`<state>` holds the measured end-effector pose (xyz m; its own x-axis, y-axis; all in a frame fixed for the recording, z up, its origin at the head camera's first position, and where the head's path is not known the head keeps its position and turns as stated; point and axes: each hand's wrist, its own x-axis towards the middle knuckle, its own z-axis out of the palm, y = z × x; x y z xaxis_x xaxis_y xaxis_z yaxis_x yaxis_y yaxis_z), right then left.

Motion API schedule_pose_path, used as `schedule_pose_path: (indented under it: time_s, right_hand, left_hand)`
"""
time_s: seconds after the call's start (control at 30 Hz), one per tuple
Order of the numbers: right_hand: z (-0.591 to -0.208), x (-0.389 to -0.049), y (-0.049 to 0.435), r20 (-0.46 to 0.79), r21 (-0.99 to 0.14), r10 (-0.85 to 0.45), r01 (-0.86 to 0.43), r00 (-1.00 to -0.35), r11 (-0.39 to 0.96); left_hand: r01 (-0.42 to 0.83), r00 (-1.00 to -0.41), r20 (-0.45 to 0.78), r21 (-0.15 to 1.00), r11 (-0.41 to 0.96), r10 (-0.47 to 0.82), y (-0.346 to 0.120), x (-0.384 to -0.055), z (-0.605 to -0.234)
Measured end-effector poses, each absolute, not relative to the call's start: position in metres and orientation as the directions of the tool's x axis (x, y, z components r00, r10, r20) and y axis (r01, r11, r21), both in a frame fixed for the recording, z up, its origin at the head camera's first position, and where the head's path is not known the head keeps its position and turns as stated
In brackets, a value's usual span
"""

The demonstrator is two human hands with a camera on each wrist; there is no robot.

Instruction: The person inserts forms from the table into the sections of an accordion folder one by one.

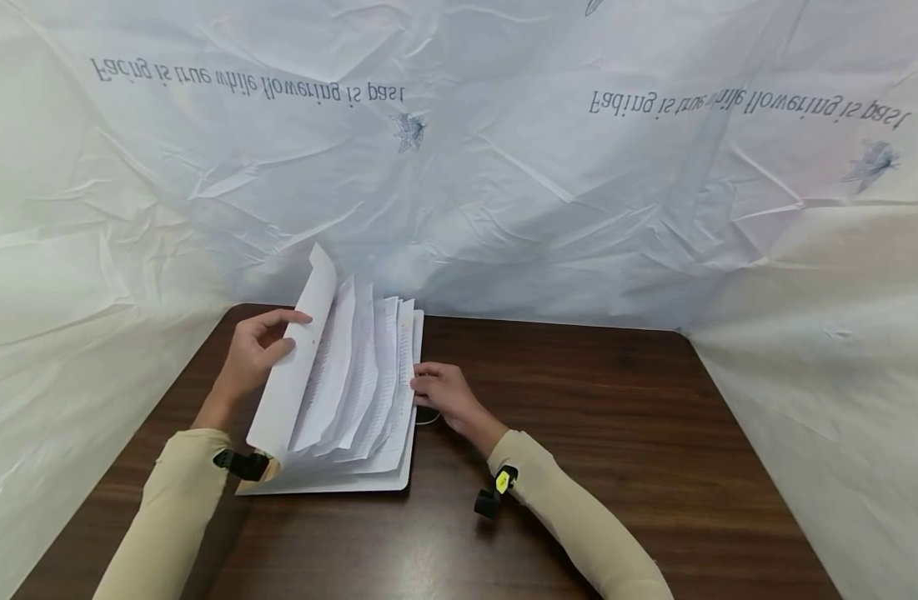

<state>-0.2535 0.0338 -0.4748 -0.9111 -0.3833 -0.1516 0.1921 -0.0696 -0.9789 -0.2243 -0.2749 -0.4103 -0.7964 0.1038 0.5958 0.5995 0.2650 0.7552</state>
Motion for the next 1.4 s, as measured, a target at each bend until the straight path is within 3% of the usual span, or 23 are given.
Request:
schedule_pose_path:
  time_s: [0.7, 0.93, 1.4]
  right_hand:
    - [-0.475, -0.255, 0.020, -0.186, -0.975, -0.378, 0.218, -0.907, -0.045]
    - [-0.473, -0.254, 0.019, -0.182, -0.977, -0.364, 0.210, -0.914, -0.041]
    - [-0.477, -0.260, 0.036, -0.182, -0.974, -0.347, 0.216, -0.920, -0.062]
  left_hand:
    - [0.602, -0.793, 0.598, 0.739, 0.302, 0.117, -0.277, -0.226, -0.411]
    - [0.630, -0.768, 0.628, 0.706, 0.322, 0.127, -0.277, -0.228, -0.415]
    - [0.581, -0.808, 0.577, 0.749, 0.318, 0.119, -0.270, -0.232, -0.414]
